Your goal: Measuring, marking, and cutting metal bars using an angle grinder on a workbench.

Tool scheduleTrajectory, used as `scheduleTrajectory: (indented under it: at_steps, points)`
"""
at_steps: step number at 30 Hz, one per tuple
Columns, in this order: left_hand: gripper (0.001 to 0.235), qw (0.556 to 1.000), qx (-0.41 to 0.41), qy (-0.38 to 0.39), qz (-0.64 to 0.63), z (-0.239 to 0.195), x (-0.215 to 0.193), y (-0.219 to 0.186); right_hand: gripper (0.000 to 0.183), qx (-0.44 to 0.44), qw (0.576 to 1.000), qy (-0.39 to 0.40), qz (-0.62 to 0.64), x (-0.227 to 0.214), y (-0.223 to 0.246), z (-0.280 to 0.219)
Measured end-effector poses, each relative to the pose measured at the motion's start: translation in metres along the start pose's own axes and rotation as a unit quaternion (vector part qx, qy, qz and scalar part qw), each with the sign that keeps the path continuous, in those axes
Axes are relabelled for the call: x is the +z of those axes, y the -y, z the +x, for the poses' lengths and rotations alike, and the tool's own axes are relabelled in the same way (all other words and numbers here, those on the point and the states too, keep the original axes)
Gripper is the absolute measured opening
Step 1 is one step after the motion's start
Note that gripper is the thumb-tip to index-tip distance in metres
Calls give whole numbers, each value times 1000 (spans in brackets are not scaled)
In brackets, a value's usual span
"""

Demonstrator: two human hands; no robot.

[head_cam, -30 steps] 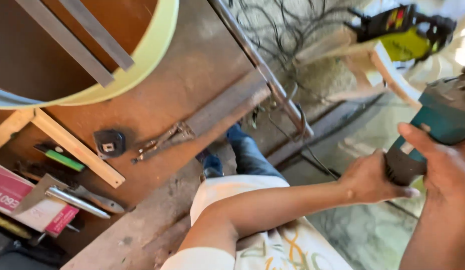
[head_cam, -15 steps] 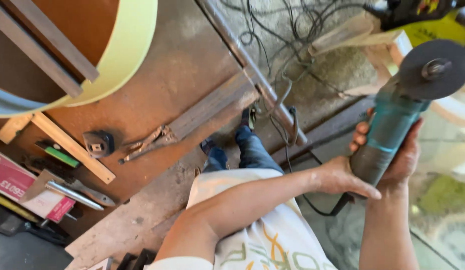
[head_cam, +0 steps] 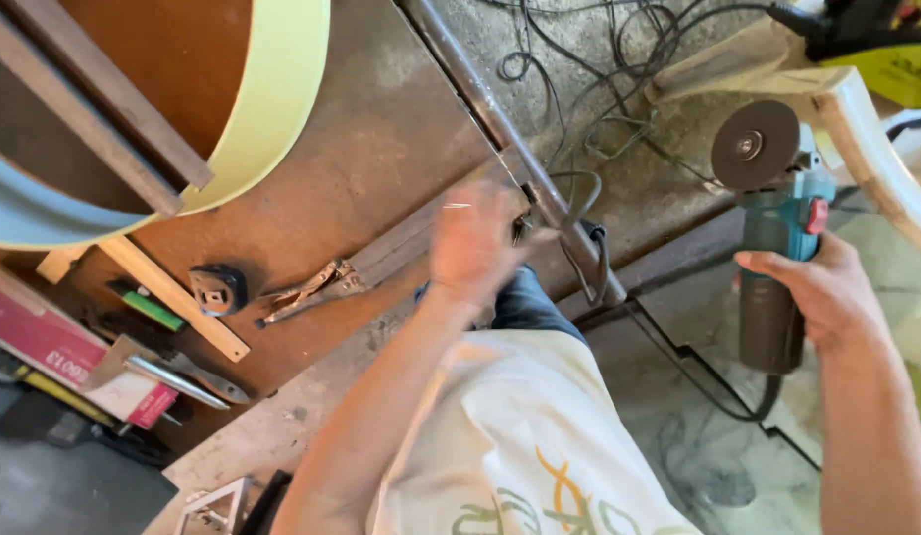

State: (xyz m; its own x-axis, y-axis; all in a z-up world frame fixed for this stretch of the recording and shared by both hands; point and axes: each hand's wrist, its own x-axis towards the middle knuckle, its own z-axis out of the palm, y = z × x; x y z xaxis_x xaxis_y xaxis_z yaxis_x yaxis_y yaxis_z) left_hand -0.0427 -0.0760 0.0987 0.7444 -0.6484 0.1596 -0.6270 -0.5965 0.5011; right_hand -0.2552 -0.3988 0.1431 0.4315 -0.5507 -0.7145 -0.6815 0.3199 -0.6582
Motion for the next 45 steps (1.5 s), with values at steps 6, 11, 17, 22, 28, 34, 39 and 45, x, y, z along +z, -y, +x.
scheduleTrajectory:
  at_steps: [6,11,17,22,28,34,39,45]
  points:
    - [86,988,7,84,127,-56,56,129,41,2,974,-68,-216,-24,-16,7]
    - [89,989,-30,93,115,-29,73,125,53,-40,902,-103,-418,-38,-18,15]
    - [91,992,-3,14,129,21,108,130,63,-148,824,-95,-538,1,15,36]
    - [95,994,39,-1,105,29,95,114,71,-141,842,-58,-517,63,61,30]
    - [96,986,-21,87,140,36,86,106,79,-123,841,-4,-527,109,87,26]
    - [92,984,-55,127,110,41,89,114,75,-153,824,17,-545,121,87,31]
    - [90,985,-49,129,100,40,85,111,75,-123,827,23,-549,126,84,37]
    - [90,980,-55,157,105,44,83,109,73,-130,830,30,-542,131,88,40]
